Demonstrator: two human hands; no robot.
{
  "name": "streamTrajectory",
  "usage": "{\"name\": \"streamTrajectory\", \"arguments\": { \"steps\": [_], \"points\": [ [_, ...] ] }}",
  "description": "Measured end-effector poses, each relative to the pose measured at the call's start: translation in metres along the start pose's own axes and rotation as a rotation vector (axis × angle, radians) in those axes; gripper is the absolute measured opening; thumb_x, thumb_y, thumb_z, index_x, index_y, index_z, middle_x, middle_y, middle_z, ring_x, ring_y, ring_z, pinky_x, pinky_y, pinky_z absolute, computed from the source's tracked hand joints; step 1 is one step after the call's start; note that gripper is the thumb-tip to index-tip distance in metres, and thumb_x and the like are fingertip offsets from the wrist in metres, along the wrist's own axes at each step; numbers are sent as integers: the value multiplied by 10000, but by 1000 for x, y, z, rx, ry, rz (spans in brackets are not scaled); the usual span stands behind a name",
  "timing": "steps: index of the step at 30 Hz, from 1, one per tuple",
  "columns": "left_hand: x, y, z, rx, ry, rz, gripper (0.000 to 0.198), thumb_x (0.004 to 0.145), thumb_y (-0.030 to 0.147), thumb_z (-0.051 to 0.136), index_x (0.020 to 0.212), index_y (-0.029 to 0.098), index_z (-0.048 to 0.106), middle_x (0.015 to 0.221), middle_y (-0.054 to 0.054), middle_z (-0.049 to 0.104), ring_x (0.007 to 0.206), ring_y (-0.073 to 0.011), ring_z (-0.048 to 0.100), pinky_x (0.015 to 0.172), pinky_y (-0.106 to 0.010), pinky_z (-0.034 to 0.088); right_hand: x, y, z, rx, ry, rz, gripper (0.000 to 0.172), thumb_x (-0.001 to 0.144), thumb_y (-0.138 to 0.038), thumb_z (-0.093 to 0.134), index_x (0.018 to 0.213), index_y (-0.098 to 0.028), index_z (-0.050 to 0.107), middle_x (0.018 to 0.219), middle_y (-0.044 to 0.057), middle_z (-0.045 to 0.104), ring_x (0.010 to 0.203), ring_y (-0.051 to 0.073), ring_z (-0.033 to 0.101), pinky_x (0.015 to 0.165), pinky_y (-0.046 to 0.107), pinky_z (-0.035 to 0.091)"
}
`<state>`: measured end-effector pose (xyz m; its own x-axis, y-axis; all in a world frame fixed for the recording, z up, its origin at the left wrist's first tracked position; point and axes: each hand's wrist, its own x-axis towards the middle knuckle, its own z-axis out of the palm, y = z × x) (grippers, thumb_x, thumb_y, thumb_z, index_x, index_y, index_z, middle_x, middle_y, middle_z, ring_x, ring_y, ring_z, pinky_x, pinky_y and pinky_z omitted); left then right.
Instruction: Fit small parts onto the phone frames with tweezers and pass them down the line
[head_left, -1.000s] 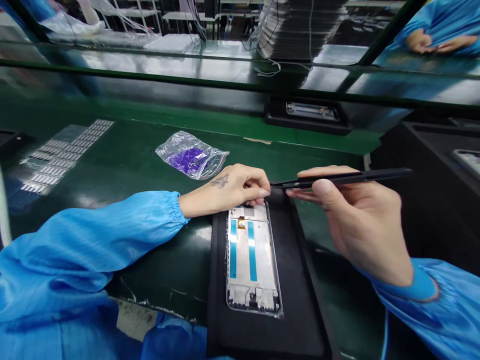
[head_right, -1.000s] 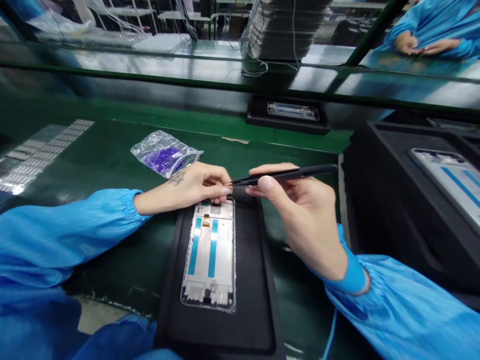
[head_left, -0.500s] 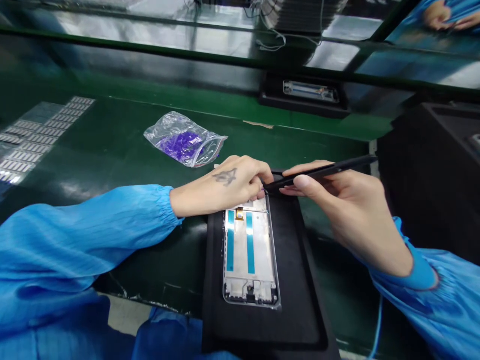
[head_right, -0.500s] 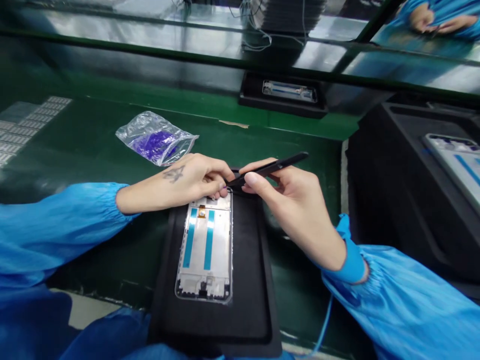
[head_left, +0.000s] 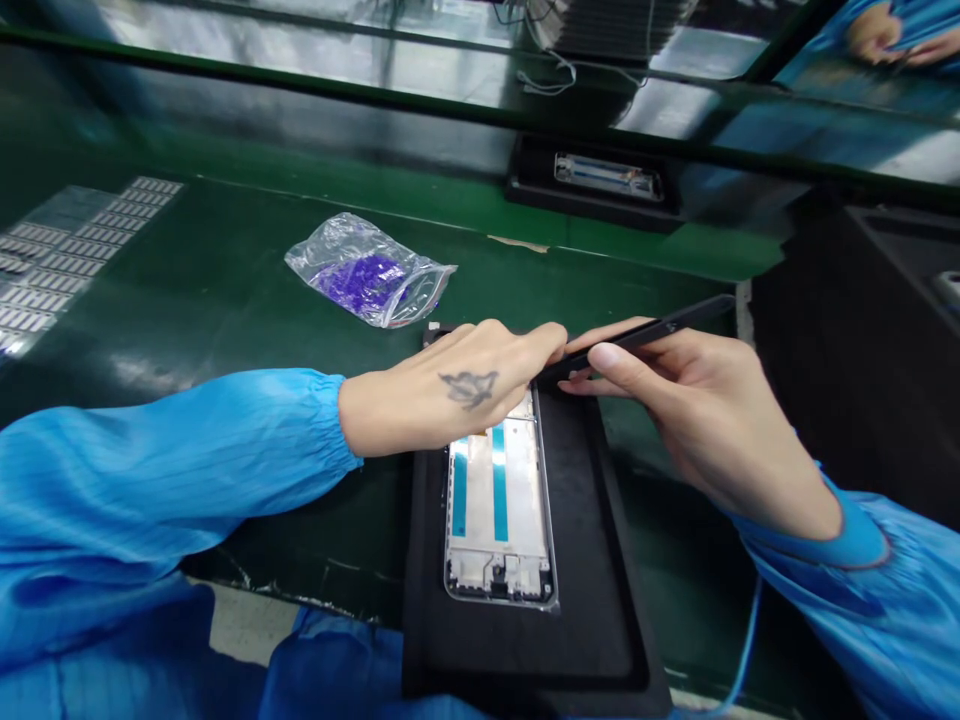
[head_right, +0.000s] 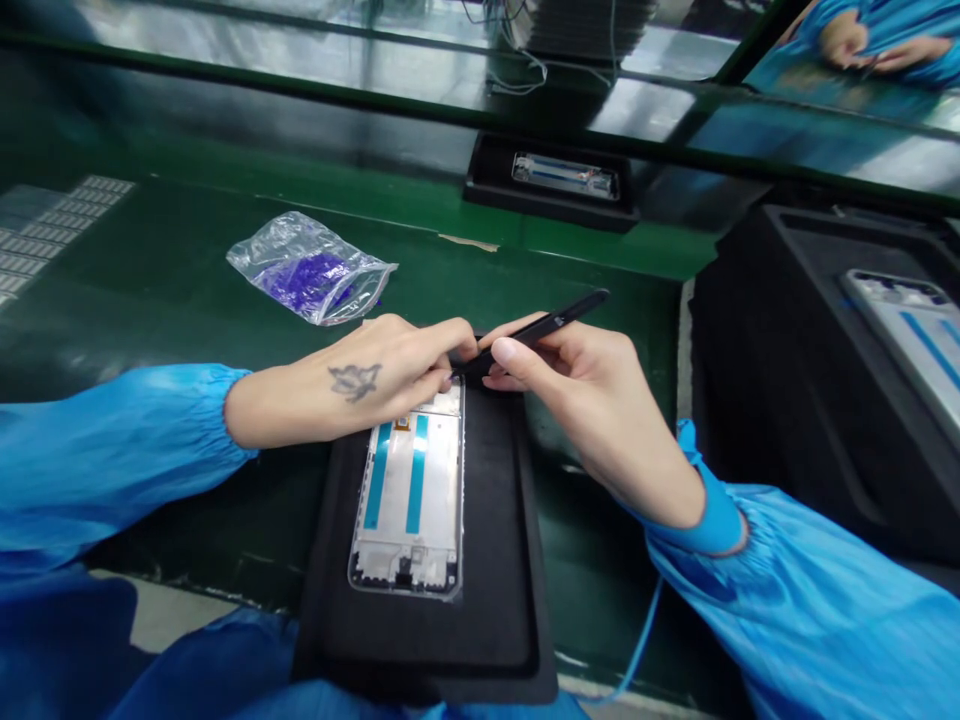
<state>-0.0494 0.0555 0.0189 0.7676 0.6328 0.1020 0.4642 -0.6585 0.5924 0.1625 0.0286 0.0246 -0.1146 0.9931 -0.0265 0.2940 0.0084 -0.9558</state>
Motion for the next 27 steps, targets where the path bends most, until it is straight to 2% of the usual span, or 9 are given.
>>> {"name": "streamTrajectory", "arguments": {
  "steps": [4,7,15,21,27],
  "points": [
    [-2,4,-2,-6,-49,-13,127,960,122,388,1044,204,435,654,33,537,534,-147,545,532,-279,351,-1,-1,-2,-13,-12,-40,215,821,-398,768,874,-191,792,961,48,770,804,187,731,779,334,646],
    [-2,7,-4,7,-36,-10,139,966,120,403,1071,212,401,653,30,537,531,-157,535,542,-289,352,-1,-2,-3,-3,-16,-58,192,821,-384,771,877,-203,799,966,36,771,829,185,734,789,320,643],
    [-1,10,-4,34,-6,-25,317,925,79,458,1197,216,369,651,31,539,530,-173,522,574,-299,382,-2,-4,0,20,9,-47,178,817,-387,778,873,-219,794,953,19,764,802,174,735,789,320,641],
    [-1,11,-3,22,-42,-67,509,918,110,445,1390,227,296,706,16,584,574,-195,566,602,-296,420,-2,-3,0,-2,-6,-45,203,825,-400,762,863,-203,787,922,30,763,839,196,724,790,332,642],
    [0,9,0,94,-24,-66,531,925,110,431,1423,218,283,707,8,581,549,-184,550,587,-288,412,-1,0,-4,-54,-17,-38,252,807,-442,773,843,-193,778,860,34,752,783,175,712,773,301,617]
  ]
}}
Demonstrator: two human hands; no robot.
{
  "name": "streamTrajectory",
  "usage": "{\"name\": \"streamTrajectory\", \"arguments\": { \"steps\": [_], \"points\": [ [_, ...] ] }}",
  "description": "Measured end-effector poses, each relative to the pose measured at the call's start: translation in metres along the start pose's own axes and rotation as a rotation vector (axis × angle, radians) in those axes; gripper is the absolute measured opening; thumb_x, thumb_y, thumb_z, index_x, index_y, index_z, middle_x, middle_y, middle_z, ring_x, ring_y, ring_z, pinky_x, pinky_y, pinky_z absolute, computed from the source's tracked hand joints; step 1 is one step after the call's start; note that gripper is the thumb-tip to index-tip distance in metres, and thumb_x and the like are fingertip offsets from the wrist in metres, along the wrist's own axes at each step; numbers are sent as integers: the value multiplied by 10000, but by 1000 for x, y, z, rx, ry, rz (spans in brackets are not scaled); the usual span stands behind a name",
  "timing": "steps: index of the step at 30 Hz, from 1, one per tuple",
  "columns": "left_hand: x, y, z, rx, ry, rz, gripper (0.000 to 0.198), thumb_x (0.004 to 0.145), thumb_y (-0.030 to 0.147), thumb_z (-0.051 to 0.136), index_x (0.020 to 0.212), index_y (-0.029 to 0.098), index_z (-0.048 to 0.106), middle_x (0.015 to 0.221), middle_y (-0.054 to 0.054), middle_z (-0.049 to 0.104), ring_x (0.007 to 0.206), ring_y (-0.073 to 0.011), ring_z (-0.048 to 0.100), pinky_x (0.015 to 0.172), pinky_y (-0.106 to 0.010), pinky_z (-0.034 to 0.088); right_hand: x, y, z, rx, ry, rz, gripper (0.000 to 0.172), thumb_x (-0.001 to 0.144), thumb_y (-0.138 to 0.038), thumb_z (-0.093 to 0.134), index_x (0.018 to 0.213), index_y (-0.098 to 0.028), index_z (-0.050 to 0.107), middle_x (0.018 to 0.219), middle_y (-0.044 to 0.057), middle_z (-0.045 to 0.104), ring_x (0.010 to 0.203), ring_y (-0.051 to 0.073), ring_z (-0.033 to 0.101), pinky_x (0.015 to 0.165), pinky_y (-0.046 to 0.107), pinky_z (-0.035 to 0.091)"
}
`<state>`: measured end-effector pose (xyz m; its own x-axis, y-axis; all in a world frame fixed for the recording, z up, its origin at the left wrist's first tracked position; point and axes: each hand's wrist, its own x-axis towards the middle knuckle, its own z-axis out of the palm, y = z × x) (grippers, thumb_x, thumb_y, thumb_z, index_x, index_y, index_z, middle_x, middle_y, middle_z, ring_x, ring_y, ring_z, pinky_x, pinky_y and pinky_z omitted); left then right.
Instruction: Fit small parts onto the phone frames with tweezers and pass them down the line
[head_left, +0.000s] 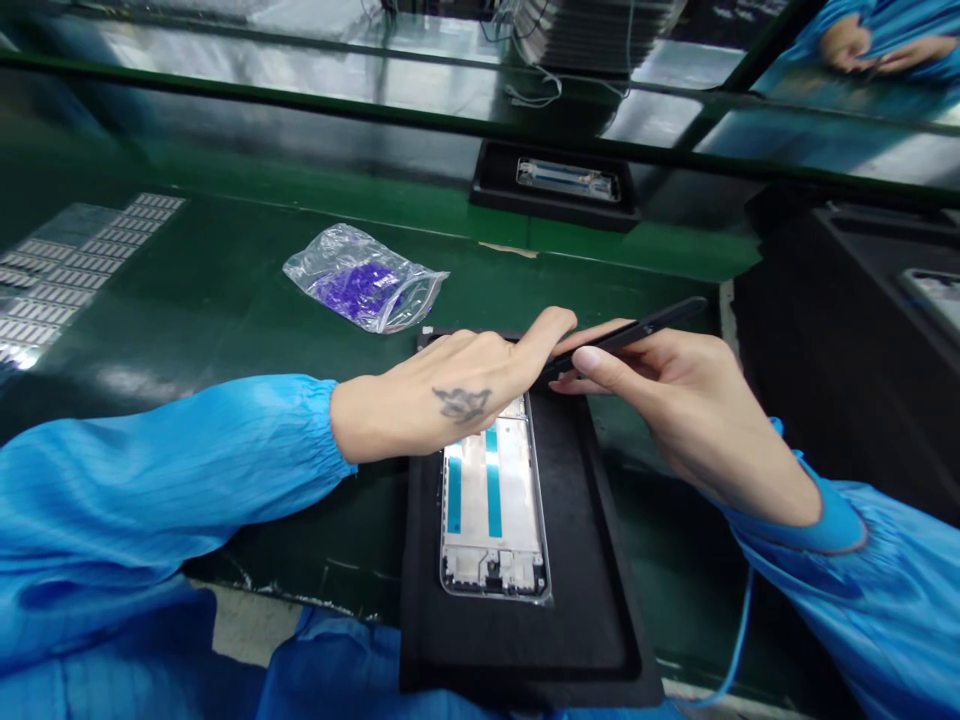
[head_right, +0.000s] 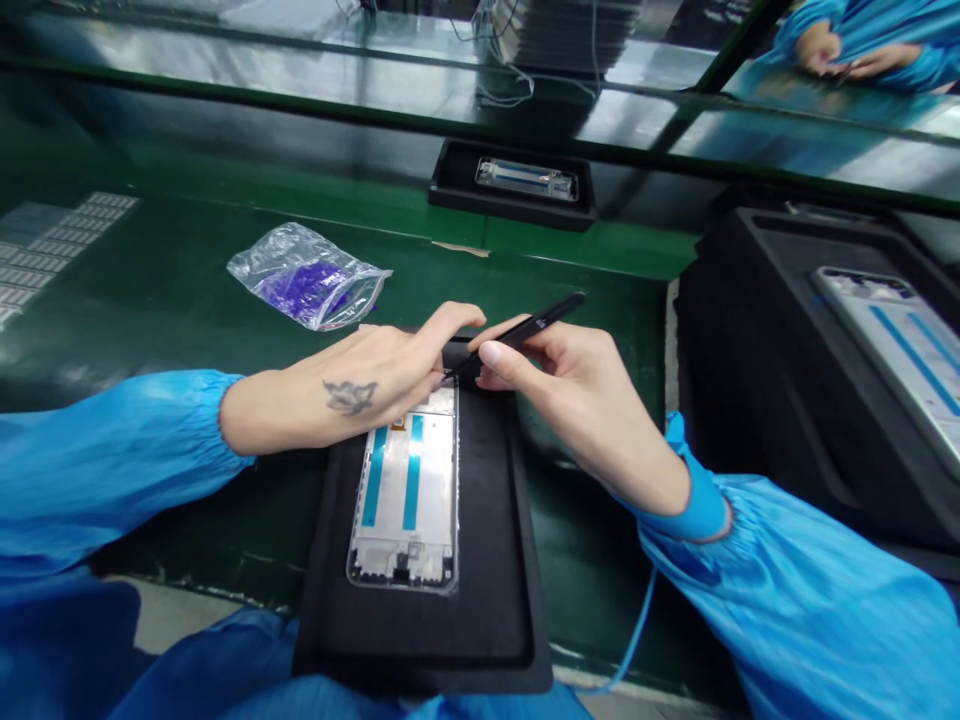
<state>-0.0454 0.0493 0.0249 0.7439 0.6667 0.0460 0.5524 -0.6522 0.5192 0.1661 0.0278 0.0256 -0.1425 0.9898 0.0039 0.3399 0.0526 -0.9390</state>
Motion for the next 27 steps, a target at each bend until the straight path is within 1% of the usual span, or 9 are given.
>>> {"name": "streamTrajectory", "arguments": {
  "steps": [6,12,18,23,25,27],
  "points": [
    [-2,4,-3,50,-32,38,561,910,114,388,1443,208,240,703,13,569,541,-192,545,522,-265,376,0,-2,3,109,16,8,218,786,-415,796,834,-203,778,885,22,762,809,175,719,773,311,636],
    [-1,6,-3,106,-23,48,608,878,82,389,1457,185,236,718,1,601,548,-186,551,529,-263,387,2,0,3,91,30,-16,251,763,-459,810,825,-218,778,835,24,756,784,201,732,769,377,650],
    [-1,6,-4,105,-13,81,629,858,56,397,1453,181,234,749,12,599,560,-157,558,519,-234,391,2,1,4,79,8,-21,257,767,-457,809,813,-206,776,828,27,762,782,204,738,751,351,648],
    [-3,7,-3,79,12,104,517,949,122,348,1452,201,261,800,8,612,582,-144,571,518,-227,373,2,5,0,-15,5,-97,251,801,-459,779,799,-208,772,785,24,757,743,204,730,707,336,626],
    [-3,4,-4,92,23,117,529,965,134,350,1477,202,237,819,8,628,593,-146,578,526,-232,375,2,8,-2,-40,9,-133,240,818,-455,763,823,-215,776,809,25,759,752,213,735,710,345,619],
    [-3,-3,-7,162,77,111,545,974,140,366,1498,173,219,831,-4,643,636,-161,596,571,-250,405,2,11,-1,-70,18,-163,217,844,-436,741,869,-224,778,848,24,761,763,218,737,736,363,612]
  ]
}}
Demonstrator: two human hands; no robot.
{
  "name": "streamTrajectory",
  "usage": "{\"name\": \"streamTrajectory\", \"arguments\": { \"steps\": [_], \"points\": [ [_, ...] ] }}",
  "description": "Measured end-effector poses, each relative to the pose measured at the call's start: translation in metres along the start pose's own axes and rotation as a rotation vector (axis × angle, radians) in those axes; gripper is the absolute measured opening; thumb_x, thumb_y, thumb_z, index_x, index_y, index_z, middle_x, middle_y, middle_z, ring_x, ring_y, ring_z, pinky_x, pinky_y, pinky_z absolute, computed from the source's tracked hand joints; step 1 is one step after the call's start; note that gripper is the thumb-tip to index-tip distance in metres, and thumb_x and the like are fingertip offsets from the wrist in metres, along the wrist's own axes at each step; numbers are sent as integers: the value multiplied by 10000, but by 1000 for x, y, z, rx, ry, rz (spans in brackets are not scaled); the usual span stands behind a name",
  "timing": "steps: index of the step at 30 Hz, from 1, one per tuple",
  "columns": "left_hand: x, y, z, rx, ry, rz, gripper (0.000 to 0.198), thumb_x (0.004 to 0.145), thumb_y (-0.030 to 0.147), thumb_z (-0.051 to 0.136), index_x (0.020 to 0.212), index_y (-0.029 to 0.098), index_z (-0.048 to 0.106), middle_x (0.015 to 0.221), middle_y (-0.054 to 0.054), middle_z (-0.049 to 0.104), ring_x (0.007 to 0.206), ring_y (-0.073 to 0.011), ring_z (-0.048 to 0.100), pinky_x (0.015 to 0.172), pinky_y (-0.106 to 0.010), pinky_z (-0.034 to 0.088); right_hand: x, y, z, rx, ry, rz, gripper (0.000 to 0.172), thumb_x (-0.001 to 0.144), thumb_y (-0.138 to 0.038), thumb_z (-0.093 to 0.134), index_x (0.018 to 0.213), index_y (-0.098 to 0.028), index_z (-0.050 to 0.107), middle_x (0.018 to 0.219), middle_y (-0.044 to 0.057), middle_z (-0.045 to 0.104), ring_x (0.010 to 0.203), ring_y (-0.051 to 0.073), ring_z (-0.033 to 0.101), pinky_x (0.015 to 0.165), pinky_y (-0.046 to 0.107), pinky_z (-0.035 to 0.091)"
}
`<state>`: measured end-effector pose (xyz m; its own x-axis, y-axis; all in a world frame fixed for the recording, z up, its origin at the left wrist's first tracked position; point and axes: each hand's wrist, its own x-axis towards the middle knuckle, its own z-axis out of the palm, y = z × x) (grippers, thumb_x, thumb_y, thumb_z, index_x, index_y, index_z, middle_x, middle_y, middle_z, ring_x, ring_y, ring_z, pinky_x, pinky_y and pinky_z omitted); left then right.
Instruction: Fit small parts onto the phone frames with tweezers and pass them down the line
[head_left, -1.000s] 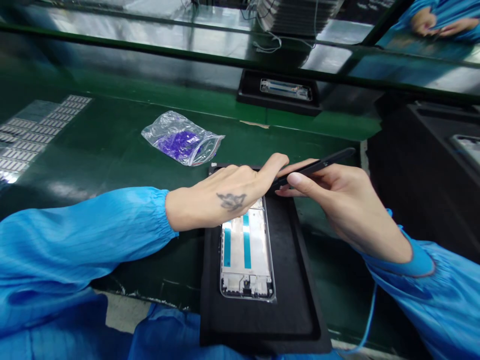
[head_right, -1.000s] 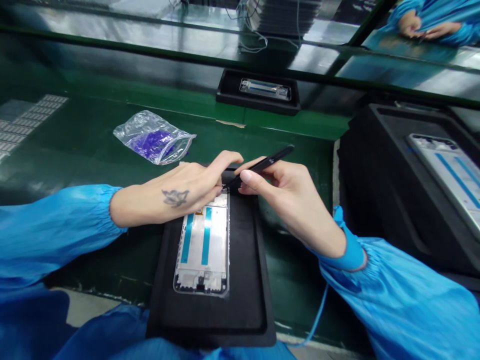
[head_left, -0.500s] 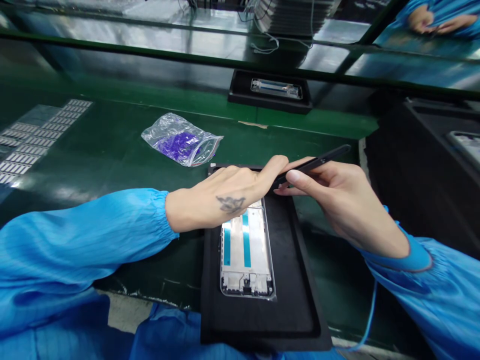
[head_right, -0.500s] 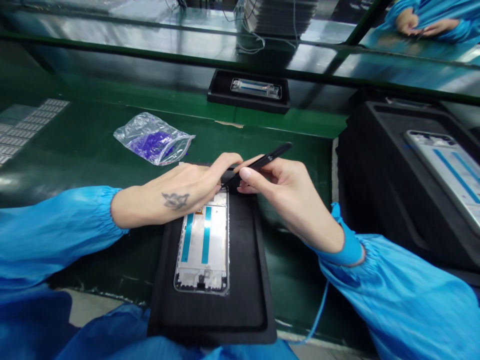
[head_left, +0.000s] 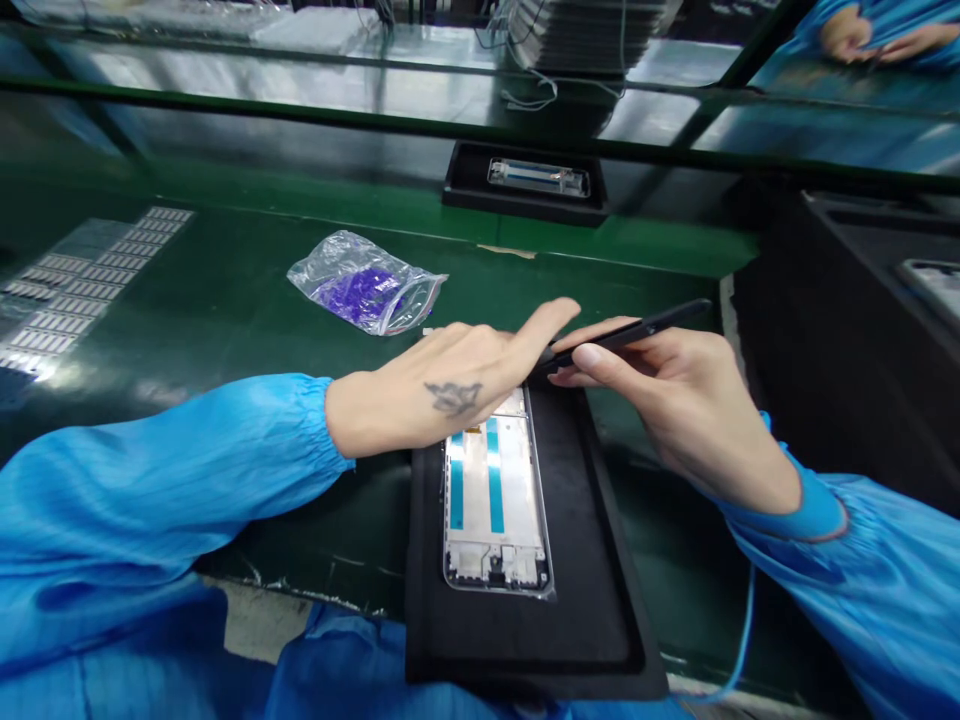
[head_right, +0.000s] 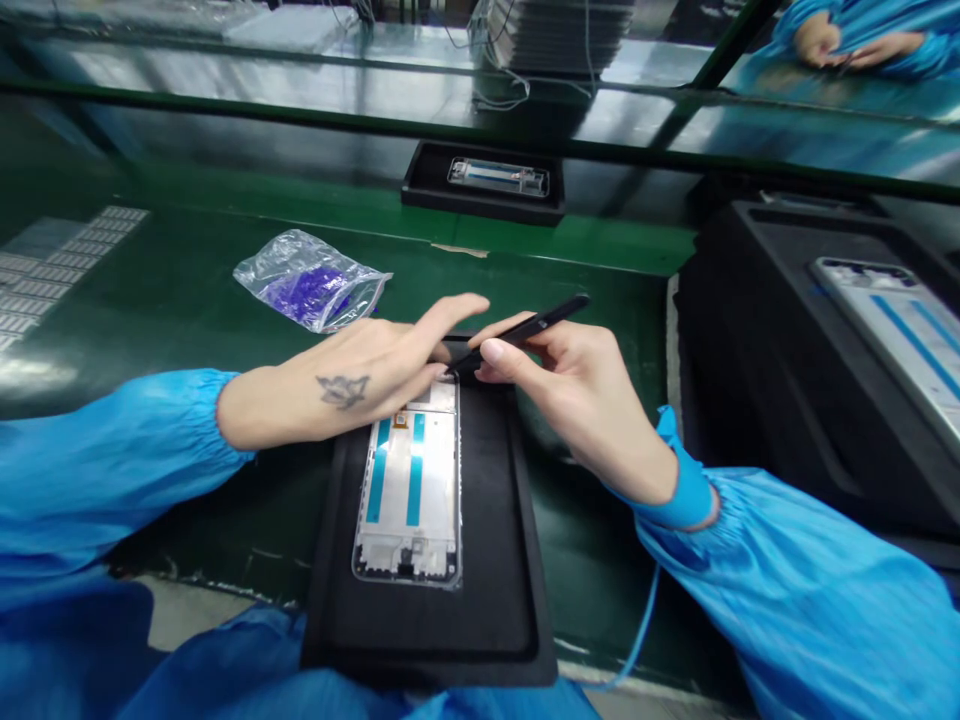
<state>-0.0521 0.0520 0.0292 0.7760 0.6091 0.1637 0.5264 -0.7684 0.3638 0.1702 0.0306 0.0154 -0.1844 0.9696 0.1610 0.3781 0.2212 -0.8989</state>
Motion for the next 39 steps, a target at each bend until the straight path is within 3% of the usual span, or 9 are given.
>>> {"name": "streamTrajectory", "arguments": {
  "steps": [3,6,10,13,17,27,39],
  "points": [
    [-4,-13,-6,176,77,-43,377,1005,169,364,1376,120,412,871,-47,649,731,-188,611,647,-287,430,-1,3,7,-77,1,-83,164,877,-387,711,902,-239,778,901,21,763,816,215,727,781,359,587],
    [-17,-14,-6,300,33,-17,245,1040,219,357,1062,136,586,880,-67,629,763,-200,581,642,-307,413,-1,4,16,-134,-30,-206,119,896,-320,690,923,-244,778,946,24,761,860,195,704,770,317,561],
    [-48,16,10,222,5,302,237,1021,357,488,888,186,586,852,-55,599,756,-204,529,600,-326,385,4,2,24,-159,-12,-246,123,915,-286,669,943,-216,766,948,41,754,846,169,680,740,294,531],
    [-69,41,24,100,-91,419,171,991,318,549,878,192,571,831,-40,558,765,-193,512,578,-330,367,8,2,26,-120,0,-202,153,922,-316,662,936,-199,759,971,46,754,844,166,679,769,302,530],
    [-78,50,31,87,-93,446,216,986,101,425,834,163,565,762,-36,489,722,-187,479,542,-345,331,13,5,27,-99,-50,-167,151,920,-332,664,935,-214,758,983,25,754,862,168,686,807,310,529],
    [-75,57,-4,-74,-71,424,293,995,114,364,803,150,582,747,-45,501,679,-195,393,556,-371,356,8,1,29,-201,-82,-343,117,916,-212,655,954,-254,758,982,9,753,854,156,689,725,278,528],
    [-72,58,-16,-91,-147,429,278,1011,143,391,864,173,626,793,-49,531,704,-187,398,563,-364,404,7,1,30,-269,-141,-386,160,926,-234,635,1034,-285,742,971,16,744,890,195,694,800,345,557]
  ]
}}
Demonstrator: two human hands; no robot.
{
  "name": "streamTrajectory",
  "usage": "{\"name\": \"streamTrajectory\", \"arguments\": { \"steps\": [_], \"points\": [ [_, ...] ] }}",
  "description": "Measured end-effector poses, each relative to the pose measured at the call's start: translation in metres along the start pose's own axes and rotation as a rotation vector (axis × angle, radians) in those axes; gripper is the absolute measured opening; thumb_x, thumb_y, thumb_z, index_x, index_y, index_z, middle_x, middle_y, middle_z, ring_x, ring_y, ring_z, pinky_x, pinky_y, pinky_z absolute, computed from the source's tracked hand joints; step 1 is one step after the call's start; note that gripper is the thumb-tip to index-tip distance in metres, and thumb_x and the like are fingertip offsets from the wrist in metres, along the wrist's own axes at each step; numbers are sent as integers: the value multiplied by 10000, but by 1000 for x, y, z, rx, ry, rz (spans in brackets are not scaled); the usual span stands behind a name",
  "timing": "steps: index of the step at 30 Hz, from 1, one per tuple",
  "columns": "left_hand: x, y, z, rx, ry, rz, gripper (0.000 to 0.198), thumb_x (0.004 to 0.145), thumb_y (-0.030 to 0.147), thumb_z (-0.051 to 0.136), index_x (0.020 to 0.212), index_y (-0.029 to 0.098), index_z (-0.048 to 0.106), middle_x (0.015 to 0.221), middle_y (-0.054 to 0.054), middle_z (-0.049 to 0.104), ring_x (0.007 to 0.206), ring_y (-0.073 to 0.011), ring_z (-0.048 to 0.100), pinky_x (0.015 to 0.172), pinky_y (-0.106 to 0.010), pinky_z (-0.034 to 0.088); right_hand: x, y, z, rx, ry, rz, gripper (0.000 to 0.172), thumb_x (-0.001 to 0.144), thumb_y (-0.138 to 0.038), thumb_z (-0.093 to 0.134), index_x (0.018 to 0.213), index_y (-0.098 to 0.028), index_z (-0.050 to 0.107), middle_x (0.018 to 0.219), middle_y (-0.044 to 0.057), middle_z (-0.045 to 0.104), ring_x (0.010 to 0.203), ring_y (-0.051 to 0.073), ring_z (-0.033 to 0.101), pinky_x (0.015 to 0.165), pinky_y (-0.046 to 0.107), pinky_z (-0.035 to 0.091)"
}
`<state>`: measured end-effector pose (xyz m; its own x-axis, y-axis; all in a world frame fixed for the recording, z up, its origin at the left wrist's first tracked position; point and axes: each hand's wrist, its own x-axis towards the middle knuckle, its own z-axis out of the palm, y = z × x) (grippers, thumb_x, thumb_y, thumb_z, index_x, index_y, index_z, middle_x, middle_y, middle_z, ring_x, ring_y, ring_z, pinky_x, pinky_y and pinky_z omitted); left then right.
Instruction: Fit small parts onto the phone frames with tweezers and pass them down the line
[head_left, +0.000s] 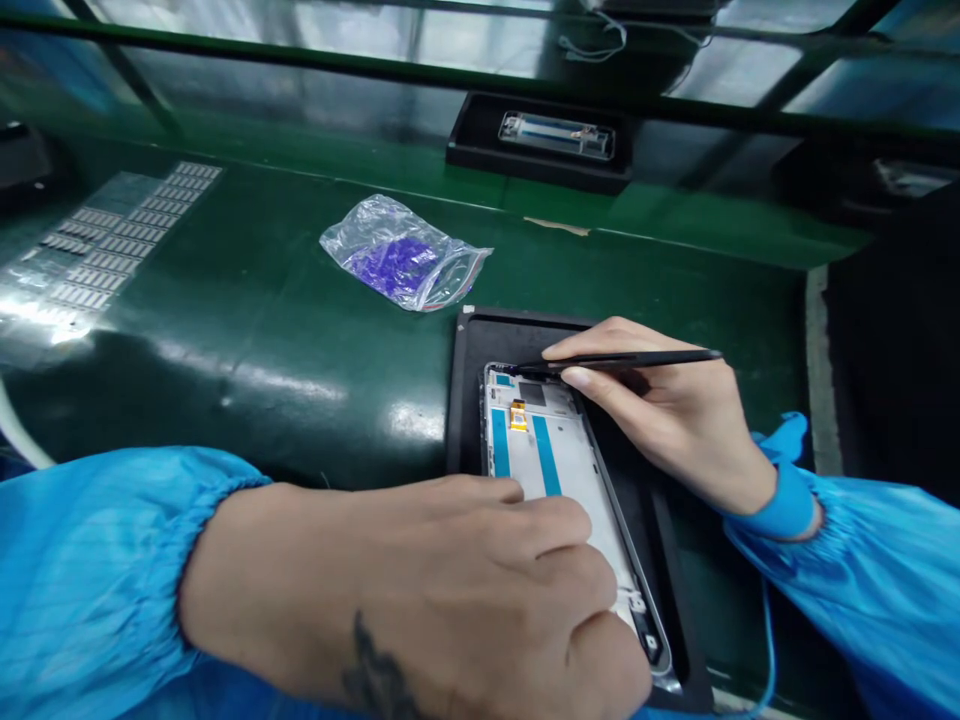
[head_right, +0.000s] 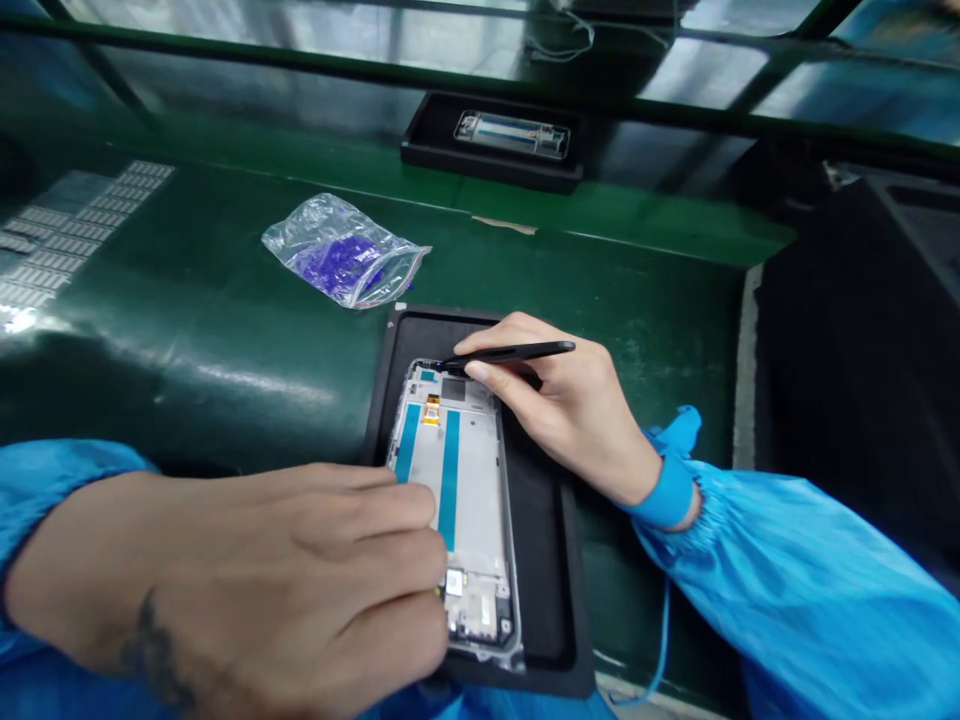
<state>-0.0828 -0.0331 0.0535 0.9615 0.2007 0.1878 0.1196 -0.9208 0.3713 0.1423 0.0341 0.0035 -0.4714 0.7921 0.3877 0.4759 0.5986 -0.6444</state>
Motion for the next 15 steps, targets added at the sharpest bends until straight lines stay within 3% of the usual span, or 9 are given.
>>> {"name": "streamTrajectory", "arguments": {
  "steps": [8,15],
  "points": [
    [0,0,1,16,16,-6,286,1015,157,393,845,180,623,783,-58,534,704,-193,415,559,-361,408,-7,-3,2,-16,12,-36,197,903,-233,658,1071,-296,738,968,30,746,887,223,695,799,386,564],
    [0,0,0,18,17,-5,244,995,171,451,807,182,606,784,-56,538,701,-189,424,541,-353,389,-7,-1,-1,-25,26,21,188,909,-236,650,1062,-283,749,996,32,752,903,215,704,818,376,570]
  ]
}}
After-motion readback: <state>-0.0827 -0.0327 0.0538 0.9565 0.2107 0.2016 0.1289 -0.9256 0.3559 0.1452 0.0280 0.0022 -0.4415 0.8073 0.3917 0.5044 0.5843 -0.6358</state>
